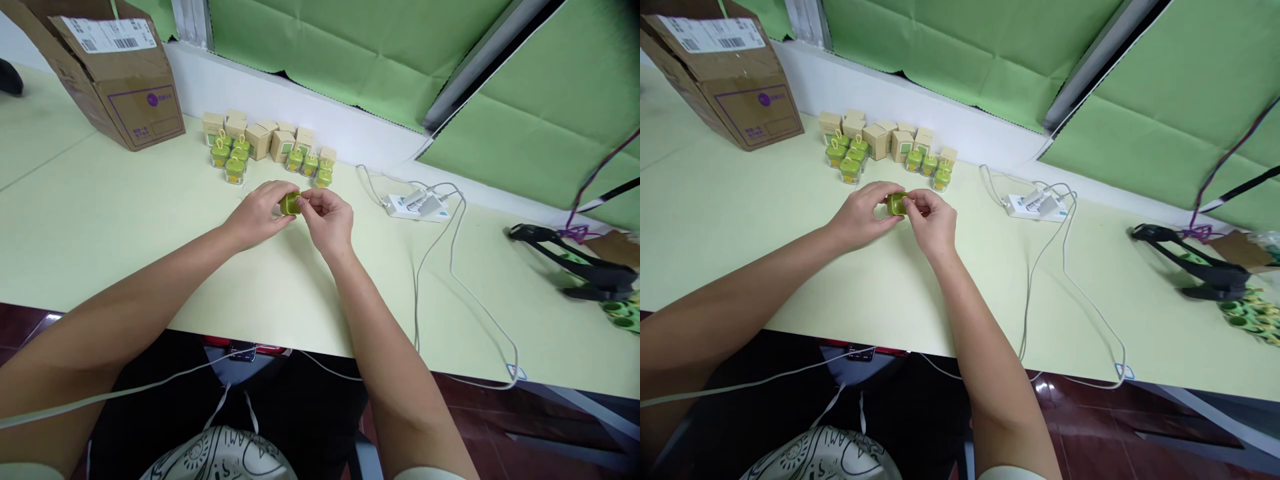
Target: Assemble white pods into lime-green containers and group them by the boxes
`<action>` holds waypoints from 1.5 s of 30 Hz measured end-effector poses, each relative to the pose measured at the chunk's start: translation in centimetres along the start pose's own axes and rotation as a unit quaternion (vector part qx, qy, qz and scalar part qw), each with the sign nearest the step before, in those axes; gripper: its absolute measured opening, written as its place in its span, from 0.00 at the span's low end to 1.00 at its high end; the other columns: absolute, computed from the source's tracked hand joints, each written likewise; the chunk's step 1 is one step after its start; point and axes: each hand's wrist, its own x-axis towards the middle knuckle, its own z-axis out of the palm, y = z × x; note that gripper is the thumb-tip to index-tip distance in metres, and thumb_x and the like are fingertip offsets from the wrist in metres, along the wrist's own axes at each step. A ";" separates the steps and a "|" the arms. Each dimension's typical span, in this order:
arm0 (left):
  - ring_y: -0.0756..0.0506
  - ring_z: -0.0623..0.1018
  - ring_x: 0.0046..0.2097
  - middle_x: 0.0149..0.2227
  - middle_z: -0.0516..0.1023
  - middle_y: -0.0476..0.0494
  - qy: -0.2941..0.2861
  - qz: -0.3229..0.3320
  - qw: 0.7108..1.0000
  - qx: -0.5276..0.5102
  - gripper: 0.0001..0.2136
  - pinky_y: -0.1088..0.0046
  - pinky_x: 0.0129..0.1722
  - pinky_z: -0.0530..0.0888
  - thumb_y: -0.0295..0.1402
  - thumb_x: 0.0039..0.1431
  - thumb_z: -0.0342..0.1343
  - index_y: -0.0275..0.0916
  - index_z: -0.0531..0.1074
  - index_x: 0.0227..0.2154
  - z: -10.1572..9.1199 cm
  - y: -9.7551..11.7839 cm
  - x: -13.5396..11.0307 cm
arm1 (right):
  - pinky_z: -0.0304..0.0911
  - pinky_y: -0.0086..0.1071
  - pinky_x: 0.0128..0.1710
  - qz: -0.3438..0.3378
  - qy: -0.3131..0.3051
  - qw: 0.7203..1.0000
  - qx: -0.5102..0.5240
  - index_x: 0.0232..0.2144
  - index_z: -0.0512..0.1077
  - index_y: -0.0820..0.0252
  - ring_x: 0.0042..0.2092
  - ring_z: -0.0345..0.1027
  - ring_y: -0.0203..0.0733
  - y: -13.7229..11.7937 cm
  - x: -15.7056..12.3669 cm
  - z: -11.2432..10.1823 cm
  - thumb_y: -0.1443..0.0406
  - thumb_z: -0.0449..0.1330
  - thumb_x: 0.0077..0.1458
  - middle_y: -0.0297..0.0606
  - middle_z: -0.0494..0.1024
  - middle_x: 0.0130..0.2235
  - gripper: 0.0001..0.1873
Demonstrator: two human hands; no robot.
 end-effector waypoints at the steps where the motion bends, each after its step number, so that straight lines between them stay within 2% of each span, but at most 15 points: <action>1: 0.39 0.81 0.58 0.57 0.82 0.39 0.000 -0.005 1.000 0.002 0.20 0.57 0.60 0.78 0.30 0.62 0.64 0.42 0.75 0.56 0.0 0.0 0.0 | 0.77 0.39 0.42 -0.003 0.005 1.000 0.000 0.36 0.80 0.52 0.36 0.79 0.40 -0.1 -0.1 0.0 0.51 0.72 0.57 0.33 0.85 0.35 0.14; 6: 0.39 0.81 0.58 0.57 0.82 0.39 -0.003 -0.032 0.999 0.005 0.20 0.58 0.60 0.79 0.29 0.62 0.64 0.42 0.75 0.57 0.0 -0.1 0.0 | 0.76 0.38 0.39 0.013 0.021 1.000 0.000 0.36 0.80 0.53 0.34 0.77 0.39 -0.2 0.1 -0.2 0.51 0.73 0.55 0.32 0.83 0.34 0.14; 12: 0.39 0.81 0.58 0.57 0.82 0.38 -0.007 -0.018 1.000 0.002 0.20 0.57 0.61 0.78 0.30 0.62 0.64 0.41 0.75 0.57 0.0 -0.3 0.0 | 0.77 0.35 0.36 0.037 0.004 0.999 0.033 0.35 0.76 0.53 0.33 0.76 0.37 0.0 0.4 -0.2 0.51 0.73 0.55 0.29 0.80 0.30 0.16; 20: 0.39 0.81 0.57 0.57 0.82 0.38 -0.012 -0.022 1.000 -0.001 0.20 0.56 0.60 0.78 0.31 0.62 0.65 0.42 0.75 0.56 0.0 -0.5 -0.1 | 0.81 0.40 0.43 0.076 -0.002 0.992 0.097 0.38 0.79 0.55 0.38 0.80 0.40 0.4 0.8 -0.4 0.51 0.78 0.47 0.34 0.84 0.36 0.22; 25: 0.38 0.82 0.57 0.56 0.83 0.39 -0.018 -0.014 1.000 0.005 0.18 0.55 0.61 0.78 0.30 0.62 0.65 0.42 0.75 0.54 -0.1 -0.3 0.0 | 0.79 0.42 0.44 0.044 0.003 0.998 0.034 0.39 0.81 0.55 0.37 0.80 0.41 0.8 0.6 -0.3 0.52 0.76 0.51 0.35 0.85 0.35 0.19; 32: 0.44 0.83 0.52 0.58 0.81 0.41 -0.008 -0.009 0.999 -0.039 0.18 0.66 0.51 0.83 0.29 0.64 0.61 0.41 0.74 0.57 0.1 0.1 -0.2 | 0.71 0.37 0.37 -0.003 0.000 0.998 -0.069 0.39 0.84 0.55 0.34 0.76 0.39 0.0 0.1 -0.3 0.55 0.70 0.58 0.36 0.87 0.37 0.11; 39: 0.43 0.81 0.54 0.56 0.80 0.40 0.025 0.023 0.999 -0.036 0.20 0.68 0.49 0.83 0.24 0.61 0.62 0.40 0.74 0.56 0.4 -0.2 -0.1 | 0.69 0.36 0.38 -0.028 -0.006 0.995 -0.098 0.36 0.84 0.54 0.31 0.70 0.37 -0.5 -0.2 0.0 0.60 0.66 0.59 0.33 0.86 0.35 0.07; 45: 0.43 0.81 0.55 0.56 0.80 0.42 0.005 0.054 0.998 -0.030 0.19 0.66 0.52 0.82 0.22 0.62 0.57 0.42 0.74 0.55 0.6 0.0 -0.2 | 0.67 0.36 0.36 -0.002 0.006 0.992 -0.128 0.35 0.87 0.53 0.29 0.68 0.37 -1.4 -0.7 0.2 0.63 0.66 0.57 0.34 0.87 0.36 0.08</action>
